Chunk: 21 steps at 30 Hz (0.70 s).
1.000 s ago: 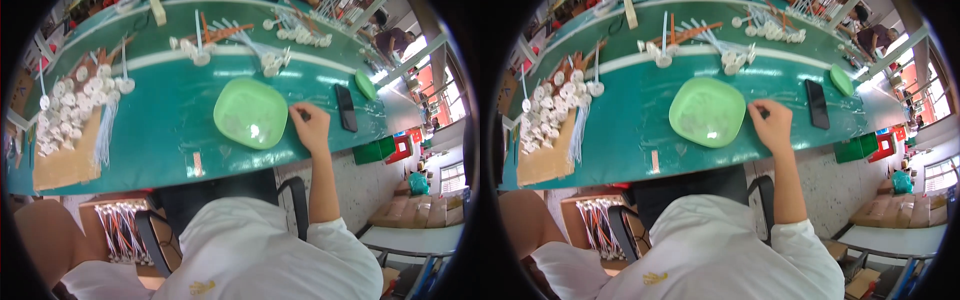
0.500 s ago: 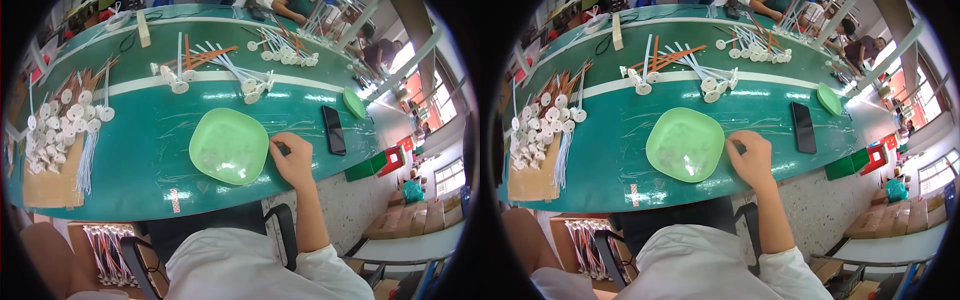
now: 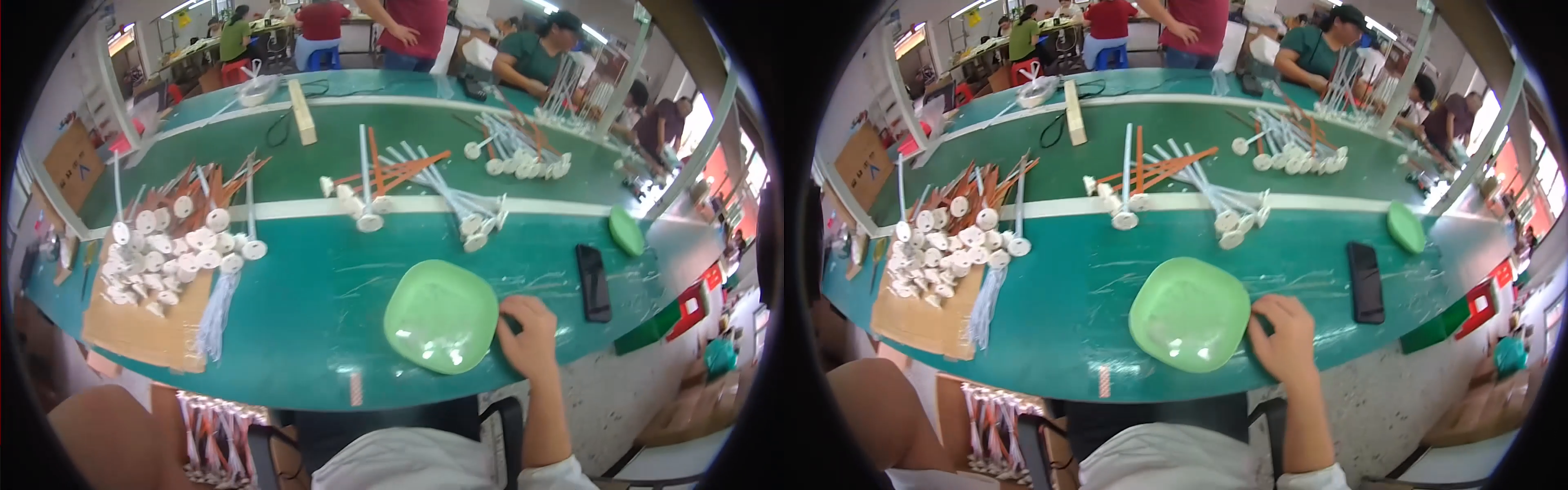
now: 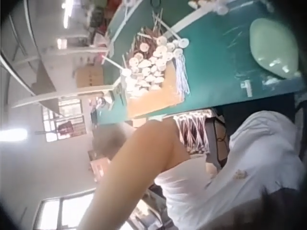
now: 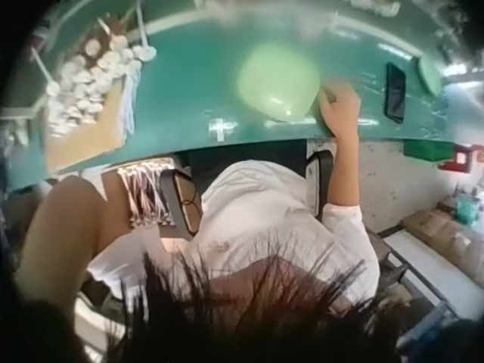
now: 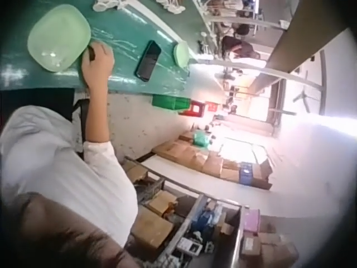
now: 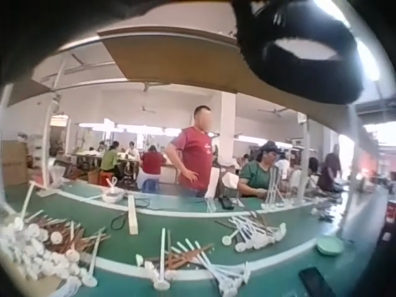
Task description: Assembling LED light strips by fitting them into plastic bases and connecting wires.
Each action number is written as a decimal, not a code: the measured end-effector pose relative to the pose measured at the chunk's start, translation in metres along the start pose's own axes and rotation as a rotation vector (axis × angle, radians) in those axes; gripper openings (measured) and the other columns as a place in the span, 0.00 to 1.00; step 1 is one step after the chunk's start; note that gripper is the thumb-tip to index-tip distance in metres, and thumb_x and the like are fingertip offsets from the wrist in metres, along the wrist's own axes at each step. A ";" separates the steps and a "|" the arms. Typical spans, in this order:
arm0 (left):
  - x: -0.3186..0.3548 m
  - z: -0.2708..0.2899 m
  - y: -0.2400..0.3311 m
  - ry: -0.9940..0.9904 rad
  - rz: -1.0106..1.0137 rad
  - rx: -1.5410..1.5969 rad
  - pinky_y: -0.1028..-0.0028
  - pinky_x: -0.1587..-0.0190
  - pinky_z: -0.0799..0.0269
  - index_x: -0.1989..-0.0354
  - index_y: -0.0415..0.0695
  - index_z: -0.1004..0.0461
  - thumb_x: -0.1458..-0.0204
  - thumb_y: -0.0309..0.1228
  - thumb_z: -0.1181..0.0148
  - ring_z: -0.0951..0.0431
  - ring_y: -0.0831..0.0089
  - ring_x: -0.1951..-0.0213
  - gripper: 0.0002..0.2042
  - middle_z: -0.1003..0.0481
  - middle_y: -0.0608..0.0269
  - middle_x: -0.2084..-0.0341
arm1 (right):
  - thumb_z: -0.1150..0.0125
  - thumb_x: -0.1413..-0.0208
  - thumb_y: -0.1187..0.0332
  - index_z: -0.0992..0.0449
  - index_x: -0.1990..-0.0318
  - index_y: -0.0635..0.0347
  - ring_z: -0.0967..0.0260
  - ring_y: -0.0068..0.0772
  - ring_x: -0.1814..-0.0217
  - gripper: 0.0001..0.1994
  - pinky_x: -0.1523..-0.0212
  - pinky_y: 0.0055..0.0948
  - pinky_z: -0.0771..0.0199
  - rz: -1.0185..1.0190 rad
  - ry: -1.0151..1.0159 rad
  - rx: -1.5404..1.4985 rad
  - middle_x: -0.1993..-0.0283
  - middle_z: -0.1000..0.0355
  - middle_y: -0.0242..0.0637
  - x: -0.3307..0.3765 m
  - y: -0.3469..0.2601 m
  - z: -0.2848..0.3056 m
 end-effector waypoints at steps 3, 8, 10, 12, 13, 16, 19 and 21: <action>0.000 -0.009 0.003 -0.026 -0.046 0.037 0.73 0.63 0.34 0.43 0.42 0.34 0.41 0.38 0.50 0.29 0.73 0.64 0.20 0.28 0.58 0.60 | 0.34 0.58 0.79 0.21 0.68 0.62 0.24 0.48 0.60 0.08 0.58 0.37 0.25 -0.002 -0.005 0.010 0.65 0.23 0.44 -0.009 0.014 0.011; 0.021 0.004 0.018 -0.095 0.015 -0.029 0.72 0.63 0.34 0.42 0.42 0.35 0.41 0.39 0.49 0.30 0.72 0.64 0.21 0.28 0.57 0.59 | 0.33 0.59 0.78 0.21 0.67 0.63 0.24 0.48 0.60 0.08 0.58 0.37 0.24 0.027 0.011 -0.011 0.65 0.23 0.45 -0.024 0.009 0.007; 0.015 0.010 0.020 -0.083 -0.040 0.004 0.71 0.63 0.34 0.42 0.42 0.35 0.41 0.39 0.49 0.30 0.71 0.64 0.21 0.28 0.57 0.58 | 0.32 0.59 0.78 0.21 0.68 0.63 0.24 0.48 0.60 0.08 0.58 0.37 0.24 0.041 0.002 0.002 0.65 0.23 0.45 -0.014 0.012 0.008; 0.009 0.018 0.026 -0.072 -0.109 0.037 0.71 0.63 0.34 0.42 0.42 0.35 0.41 0.40 0.48 0.30 0.71 0.64 0.22 0.28 0.57 0.58 | 0.31 0.59 0.77 0.21 0.68 0.63 0.24 0.48 0.59 0.08 0.57 0.37 0.24 -0.006 -0.014 -0.009 0.65 0.22 0.45 -0.018 0.014 0.005; 0.004 0.024 0.034 -0.076 -0.139 0.044 0.71 0.62 0.34 0.42 0.42 0.35 0.42 0.40 0.48 0.30 0.71 0.64 0.22 0.28 0.57 0.58 | 0.31 0.59 0.77 0.21 0.68 0.63 0.24 0.48 0.59 0.08 0.57 0.37 0.24 0.012 -0.007 -0.018 0.65 0.22 0.45 -0.007 0.010 0.007; -0.004 0.027 0.045 -0.047 -0.282 0.132 0.70 0.62 0.34 0.42 0.42 0.35 0.42 0.41 0.47 0.30 0.71 0.63 0.23 0.28 0.56 0.57 | 0.31 0.59 0.78 0.21 0.68 0.64 0.24 0.47 0.59 0.09 0.58 0.36 0.24 0.118 0.043 0.095 0.65 0.22 0.44 -0.016 0.020 0.012; -0.002 0.043 0.056 -0.094 -0.305 0.135 0.70 0.62 0.34 0.42 0.42 0.35 0.42 0.42 0.47 0.30 0.70 0.63 0.23 0.29 0.56 0.56 | 0.32 0.59 0.79 0.21 0.68 0.64 0.24 0.45 0.61 0.09 0.61 0.34 0.24 0.116 -0.030 0.074 0.66 0.22 0.43 0.000 0.006 0.005; 0.000 0.048 0.059 -0.117 -0.299 0.149 0.70 0.62 0.34 0.41 0.42 0.36 0.42 0.42 0.46 0.30 0.70 0.63 0.24 0.29 0.56 0.56 | 0.32 0.58 0.78 0.21 0.68 0.64 0.24 0.41 0.65 0.07 0.64 0.31 0.25 0.045 -0.009 -0.026 0.66 0.22 0.42 -0.016 0.008 0.007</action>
Point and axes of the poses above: each hand's wrist, its own x-axis away from the middle knuckle, its own z-axis out of the back of the hand, y = z × x, the point moved 7 cm from there along -x, towards the middle knuckle
